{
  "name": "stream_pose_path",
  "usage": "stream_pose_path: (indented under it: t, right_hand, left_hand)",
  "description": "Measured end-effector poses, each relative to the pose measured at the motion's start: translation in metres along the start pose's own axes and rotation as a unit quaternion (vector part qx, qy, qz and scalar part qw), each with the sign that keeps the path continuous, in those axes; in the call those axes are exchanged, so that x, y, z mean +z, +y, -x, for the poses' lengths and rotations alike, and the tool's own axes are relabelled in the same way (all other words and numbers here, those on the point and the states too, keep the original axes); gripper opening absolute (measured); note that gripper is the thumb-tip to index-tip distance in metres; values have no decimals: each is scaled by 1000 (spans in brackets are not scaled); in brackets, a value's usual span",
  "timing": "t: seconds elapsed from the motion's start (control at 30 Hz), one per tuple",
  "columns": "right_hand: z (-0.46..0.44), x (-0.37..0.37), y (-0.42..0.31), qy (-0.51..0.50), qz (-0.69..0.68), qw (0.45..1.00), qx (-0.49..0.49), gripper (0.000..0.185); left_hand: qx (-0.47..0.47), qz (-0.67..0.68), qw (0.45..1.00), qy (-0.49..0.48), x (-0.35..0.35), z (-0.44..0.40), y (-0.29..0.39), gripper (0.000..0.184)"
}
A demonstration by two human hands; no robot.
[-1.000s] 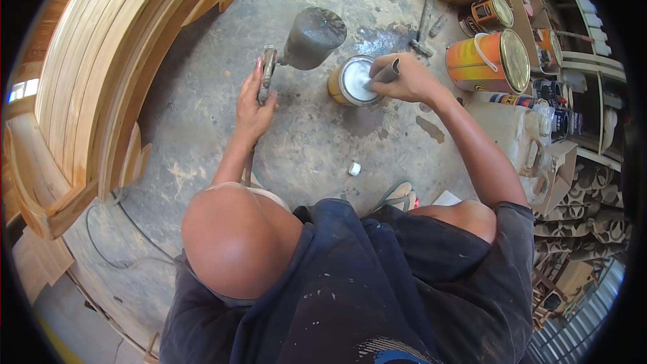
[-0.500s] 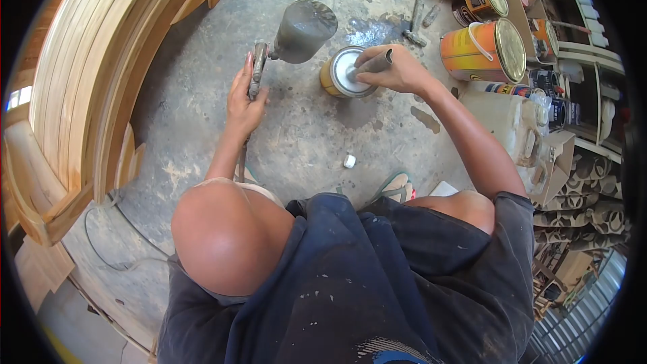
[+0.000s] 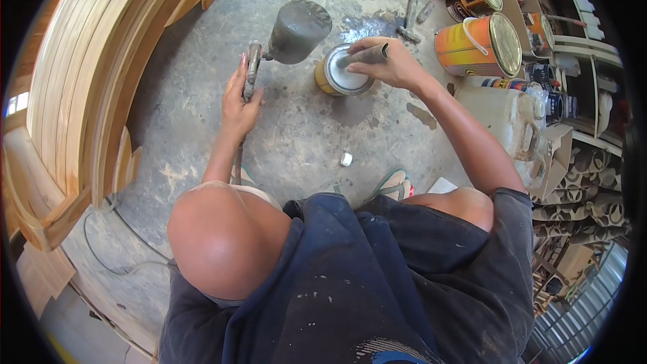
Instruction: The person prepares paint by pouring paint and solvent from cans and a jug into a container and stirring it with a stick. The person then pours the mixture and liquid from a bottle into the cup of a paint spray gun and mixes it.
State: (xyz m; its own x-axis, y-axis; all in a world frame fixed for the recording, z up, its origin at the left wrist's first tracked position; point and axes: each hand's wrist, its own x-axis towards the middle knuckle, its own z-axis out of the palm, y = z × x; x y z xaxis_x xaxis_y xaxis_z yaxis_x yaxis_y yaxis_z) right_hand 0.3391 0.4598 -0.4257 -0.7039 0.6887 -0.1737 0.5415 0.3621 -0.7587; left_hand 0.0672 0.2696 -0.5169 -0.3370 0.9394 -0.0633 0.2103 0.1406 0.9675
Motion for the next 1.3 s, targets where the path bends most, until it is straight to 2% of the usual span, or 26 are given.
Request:
stream_pose_path:
  t: [0.03,0.17,0.2,0.27,0.33,0.4,0.43,0.5,0.53,0.67,0.7,0.83,0.9,0.93,0.97,1.0,1.07,1.1,1.17,1.23,1.27,1.3]
  right_hand:
    - [-1,-1,0,-1,0,1000,1,34]
    - [-10,-13,-4,-78,186,970,135,56]
    - [-10,-17,-8,-77,187,970,136,56]
    - [-10,-21,-19,88,237,967,30,62]
    - [-10,-25,-33,248,276,926,-74,70]
    - [-13,-38,-58,217,284,915,-186,80]
    - [-14,-39,-72,218,284,916,-181,80]
    - [-16,-33,-98,60,228,944,-230,75]
    - [-18,-32,-103,64,227,945,-227,75]
    - [-25,-31,-115,-43,271,944,-182,69]
    - [-24,-35,-117,-40,271,945,-179,69]
    - [-11,-55,-124,-61,238,911,-333,69]
    - [-3,-71,-119,16,116,928,-353,67]
    - [3,-82,-108,18,118,930,-347,67]
    - [11,-95,-94,-4,95,984,-148,65]
    - [21,-108,-83,-26,68,996,55,63]
    - [53,-101,-52,145,120,981,48,70]
    - [64,-92,-22,146,122,981,46,70]
    - [84,-62,55,140,200,954,176,77]
    - [103,-23,109,122,156,951,235,80]
    - [112,-2,138,120,144,953,238,81]
    - [117,20,166,115,161,953,231,82]
  left_hand:
    - [-1,1,1000,0,0,1,0,80]
    - [-6,-4,1000,-2,-1,2,0,79]
    - [-5,-3,1000,-2,-1,2,0,79]
    - [24,-39,999,5,-2,1,-2,78]
    - [50,-76,996,9,-3,3,-5,77]
    - [61,-76,995,5,-1,4,0,77]
    - [72,-77,994,1,-1,5,5,76]
    - [96,-81,992,-8,-1,5,14,75]
    - [97,-82,992,-13,-1,5,17,75]
    - [99,-115,987,-55,-7,4,24,75]
    - [100,-115,987,-58,-9,5,28,75]
    - [-62,33,991,-116,-15,9,48,74]
    - [-59,31,992,-109,-14,12,42,74]
    - [-52,28,994,-94,-13,11,37,74]
    - [-46,25,996,-79,-14,12,32,74]
    - [-39,21,997,-61,-16,12,27,74]
    - [-41,-1,997,-59,-20,11,19,74]
    - [-43,-23,997,-53,-23,10,15,74]
    - [-44,-62,996,-44,-23,6,3,75]
    - [18,-146,988,-43,-29,0,-32,76]
    - [27,-140,989,-48,-25,1,-24,76]
    - [-1,-93,995,-37,-25,6,-14,59]
